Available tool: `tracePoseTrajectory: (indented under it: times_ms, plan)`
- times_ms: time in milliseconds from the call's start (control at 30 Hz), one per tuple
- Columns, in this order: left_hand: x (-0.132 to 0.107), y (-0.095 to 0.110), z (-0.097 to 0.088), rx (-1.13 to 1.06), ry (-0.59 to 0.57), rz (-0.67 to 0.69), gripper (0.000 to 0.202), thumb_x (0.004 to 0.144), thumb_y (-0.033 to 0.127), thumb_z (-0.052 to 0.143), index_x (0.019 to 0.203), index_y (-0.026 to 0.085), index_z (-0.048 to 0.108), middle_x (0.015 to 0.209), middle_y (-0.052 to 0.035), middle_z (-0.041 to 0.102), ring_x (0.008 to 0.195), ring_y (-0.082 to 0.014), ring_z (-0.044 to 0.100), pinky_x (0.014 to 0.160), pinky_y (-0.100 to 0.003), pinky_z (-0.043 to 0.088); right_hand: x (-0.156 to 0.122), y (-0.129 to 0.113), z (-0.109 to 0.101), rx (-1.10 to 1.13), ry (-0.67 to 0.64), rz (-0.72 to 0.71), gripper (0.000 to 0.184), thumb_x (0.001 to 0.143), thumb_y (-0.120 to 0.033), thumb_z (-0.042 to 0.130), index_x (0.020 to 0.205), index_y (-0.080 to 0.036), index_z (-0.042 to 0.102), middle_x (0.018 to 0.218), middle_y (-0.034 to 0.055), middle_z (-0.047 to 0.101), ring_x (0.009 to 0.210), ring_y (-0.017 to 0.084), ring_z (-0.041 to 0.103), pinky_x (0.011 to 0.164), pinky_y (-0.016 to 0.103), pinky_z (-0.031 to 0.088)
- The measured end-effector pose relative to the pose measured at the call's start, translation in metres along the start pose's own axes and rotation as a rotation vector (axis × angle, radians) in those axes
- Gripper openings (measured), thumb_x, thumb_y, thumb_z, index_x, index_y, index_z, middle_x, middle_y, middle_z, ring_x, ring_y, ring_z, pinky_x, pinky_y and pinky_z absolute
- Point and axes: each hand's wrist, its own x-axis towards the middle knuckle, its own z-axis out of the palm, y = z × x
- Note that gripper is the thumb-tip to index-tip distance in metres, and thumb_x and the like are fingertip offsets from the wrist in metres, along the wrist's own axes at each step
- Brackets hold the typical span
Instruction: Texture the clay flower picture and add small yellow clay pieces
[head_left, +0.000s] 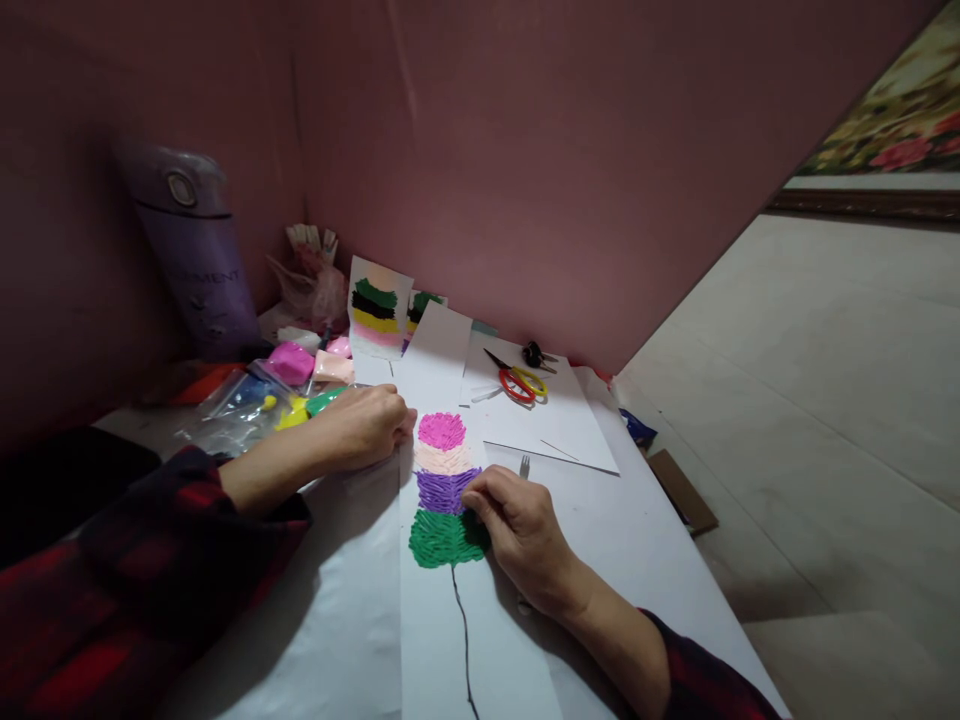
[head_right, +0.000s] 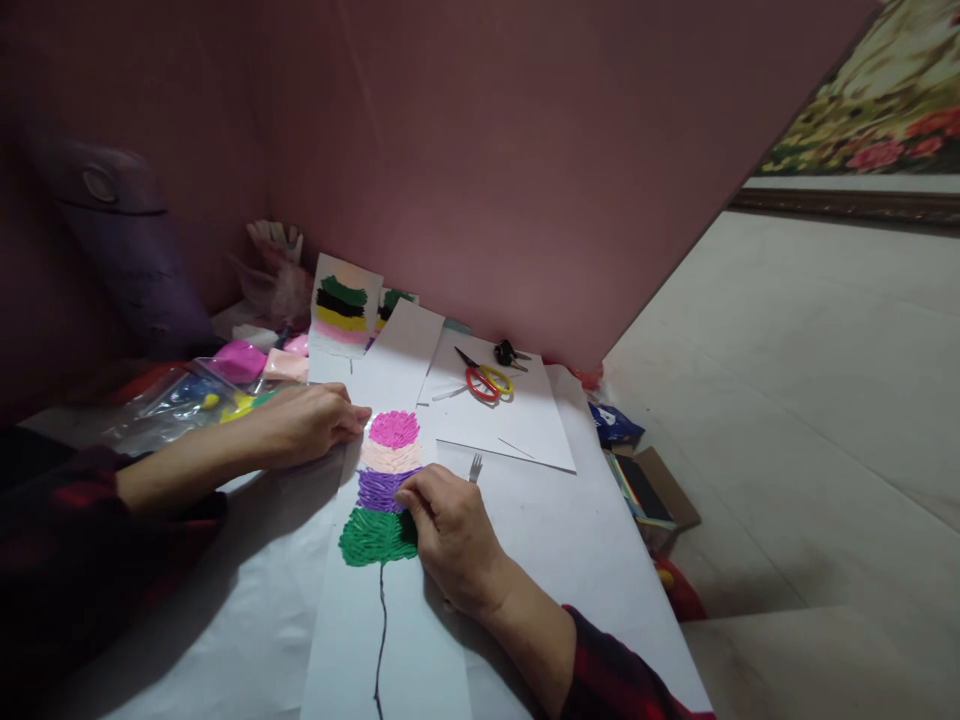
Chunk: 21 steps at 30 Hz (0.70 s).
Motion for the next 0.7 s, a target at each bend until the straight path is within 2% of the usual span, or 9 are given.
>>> tracePoseTrajectory:
  times_ms: [700]
  plan:
    - [-0.0007,0.0014,-0.0016,-0.005,-0.001,-0.001,0.027,0.083,0.019,0.044,0.073,0.019,0.069,0.089,-0.012,0.063,0.071,-0.0195,0.058,0.065,-0.03,0.037,0.0004,-0.0016,-0.0011,0.017,0.012,0.03,0.021,0.092,-0.015,0.051,0.072,-0.018,0.057,0.066,-0.0003,0.056,0.059,0.013,0.051,0.057,0.026,0.04]
